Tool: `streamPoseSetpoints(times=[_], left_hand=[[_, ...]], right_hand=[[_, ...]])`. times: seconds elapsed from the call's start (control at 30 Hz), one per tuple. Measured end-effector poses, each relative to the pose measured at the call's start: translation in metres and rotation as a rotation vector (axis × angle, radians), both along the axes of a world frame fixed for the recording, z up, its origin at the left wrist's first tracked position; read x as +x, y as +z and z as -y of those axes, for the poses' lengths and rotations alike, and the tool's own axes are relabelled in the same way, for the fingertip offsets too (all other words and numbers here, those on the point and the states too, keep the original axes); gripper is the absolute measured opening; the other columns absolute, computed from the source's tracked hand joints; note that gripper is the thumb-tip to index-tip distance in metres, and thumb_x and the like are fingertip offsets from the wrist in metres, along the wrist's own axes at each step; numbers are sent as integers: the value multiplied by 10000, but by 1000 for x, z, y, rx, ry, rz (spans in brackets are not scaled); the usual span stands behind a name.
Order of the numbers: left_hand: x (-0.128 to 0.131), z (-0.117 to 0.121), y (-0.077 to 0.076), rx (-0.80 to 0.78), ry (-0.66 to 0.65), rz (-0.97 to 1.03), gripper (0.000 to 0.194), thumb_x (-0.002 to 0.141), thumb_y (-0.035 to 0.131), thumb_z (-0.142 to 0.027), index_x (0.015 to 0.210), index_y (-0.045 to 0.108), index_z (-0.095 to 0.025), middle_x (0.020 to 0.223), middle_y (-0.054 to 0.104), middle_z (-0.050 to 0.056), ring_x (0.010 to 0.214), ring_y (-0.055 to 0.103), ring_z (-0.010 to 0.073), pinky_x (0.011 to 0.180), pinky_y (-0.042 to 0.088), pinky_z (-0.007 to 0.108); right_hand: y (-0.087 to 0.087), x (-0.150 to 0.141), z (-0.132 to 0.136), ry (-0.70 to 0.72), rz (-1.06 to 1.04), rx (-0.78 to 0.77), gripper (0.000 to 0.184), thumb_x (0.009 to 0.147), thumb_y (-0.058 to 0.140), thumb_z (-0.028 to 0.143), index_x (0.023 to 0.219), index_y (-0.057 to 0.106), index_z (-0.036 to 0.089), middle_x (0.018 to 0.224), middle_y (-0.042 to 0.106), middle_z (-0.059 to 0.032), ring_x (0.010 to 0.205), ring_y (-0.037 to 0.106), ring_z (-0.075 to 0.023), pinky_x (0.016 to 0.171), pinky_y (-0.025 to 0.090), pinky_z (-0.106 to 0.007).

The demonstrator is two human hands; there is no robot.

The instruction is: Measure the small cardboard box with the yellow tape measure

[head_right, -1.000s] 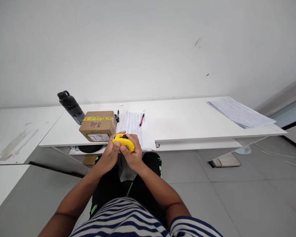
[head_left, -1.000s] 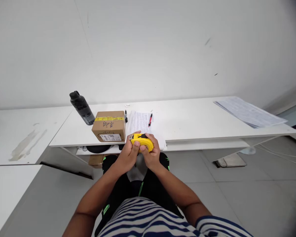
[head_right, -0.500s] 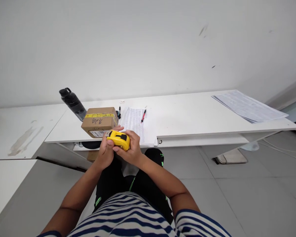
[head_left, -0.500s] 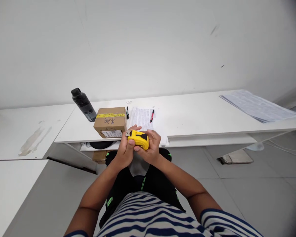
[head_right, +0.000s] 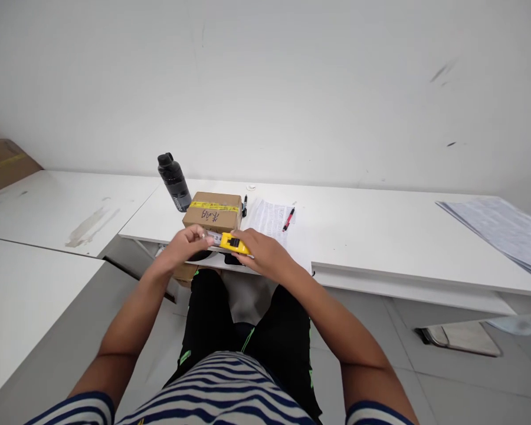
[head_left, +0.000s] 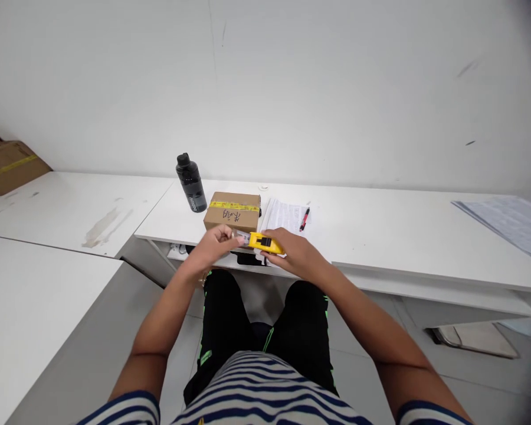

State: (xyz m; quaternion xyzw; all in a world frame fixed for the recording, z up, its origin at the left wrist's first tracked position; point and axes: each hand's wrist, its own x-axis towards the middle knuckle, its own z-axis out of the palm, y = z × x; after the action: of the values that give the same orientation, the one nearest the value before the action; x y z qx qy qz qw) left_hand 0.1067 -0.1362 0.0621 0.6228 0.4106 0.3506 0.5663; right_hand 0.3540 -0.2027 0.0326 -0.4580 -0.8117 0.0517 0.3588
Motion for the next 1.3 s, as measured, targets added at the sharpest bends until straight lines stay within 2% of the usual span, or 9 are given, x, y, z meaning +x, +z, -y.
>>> streamPoseSetpoints(times=[0.2, 0.27, 0.37, 0.5, 0.63, 0.77, 0.97, 1.17, 1.3], left_hand=[[-37, -78, 27, 121, 339, 22, 344, 690, 747, -477, 694, 550, -196, 703, 609, 7, 713, 593, 160, 705, 465, 302], [-42, -106, 22, 101, 402, -91, 323, 699, 712, -485, 706, 560, -200, 733, 624, 19, 754, 612, 186, 711, 455, 317], [-37, -132, 4, 35, 356, -308, 326, 686, 707, -494, 782, 606, -200, 843, 679, 54, 882, 637, 241, 727, 449, 331], [-18, -136, -18, -7, 237, -265, 449, 698, 722, -554, 956, 587, -211, 1021, 687, 64, 951, 646, 238, 737, 478, 316], [-11, -131, -26, -2, 383, -144, 542, 649, 793, -475, 1047, 542, -207, 1013, 671, 66, 876, 651, 201, 706, 486, 290], [-19, -129, -27, -33, 354, -118, 493, 612, 809, -507, 925, 595, -191, 864, 674, 38, 775, 635, 197, 663, 481, 302], [-16, -132, -26, 204, 435, -191, 308, 648, 783, -439, 666, 649, -161, 703, 658, 34, 702, 600, 191, 699, 481, 327], [-18, -133, 9, 222, 398, 1, 257, 739, 760, -404, 829, 671, -181, 866, 698, 54, 825, 624, 181, 784, 489, 324], [3, -141, 44, 178, 132, 36, 259, 804, 710, -438, 847, 656, -188, 1006, 685, 74, 984, 619, 207, 843, 497, 338]], right_hand=[[-6, 59, -29, -341, -293, -149, 611, 765, 760, 539, 1245, 540, 231, 1146, 681, -121, 903, 708, -286, 684, 602, -414], [-6, 75, -41, -379, -386, -94, 558, 763, 762, 523, 1206, 583, 235, 1173, 671, -113, 957, 688, -279, 740, 602, -427], [-4, 80, -58, -361, -372, 5, 489, 782, 743, 478, 1197, 642, 240, 1189, 666, -107, 1041, 659, -286, 866, 578, -477], [-3, 58, -79, -247, -244, 46, 465, 839, 686, 424, 1264, 647, 238, 1202, 669, -117, 1104, 639, -296, 964, 534, -509], [3, 35, -94, -211, -150, 33, 479, 875, 628, 330, 1343, 596, 233, 1275, 637, -127, 1168, 610, -299, 1005, 509, -508], [7, 28, -94, -207, -100, 2, 492, 895, 602, 316, 1379, 555, 239, 1306, 611, -127, 1191, 595, -300, 1009, 505, -497], [10, 23, -84, -392, 63, 10, 515, 930, 570, 310, 1423, 505, 174, 1303, 595, -170, 1134, 598, -314, 892, 556, -457], [10, 2, -55, -517, 185, 114, 486, 985, 510, 377, 1414, 549, 151, 1249, 630, -188, 1065, 619, -320, 865, 559, -467], [-1, -47, -18, -426, 123, 109, 423, 1003, 456, 434, 1344, 638, 263, 1181, 672, -142, 946, 664, -281, 752, 578, -424]])
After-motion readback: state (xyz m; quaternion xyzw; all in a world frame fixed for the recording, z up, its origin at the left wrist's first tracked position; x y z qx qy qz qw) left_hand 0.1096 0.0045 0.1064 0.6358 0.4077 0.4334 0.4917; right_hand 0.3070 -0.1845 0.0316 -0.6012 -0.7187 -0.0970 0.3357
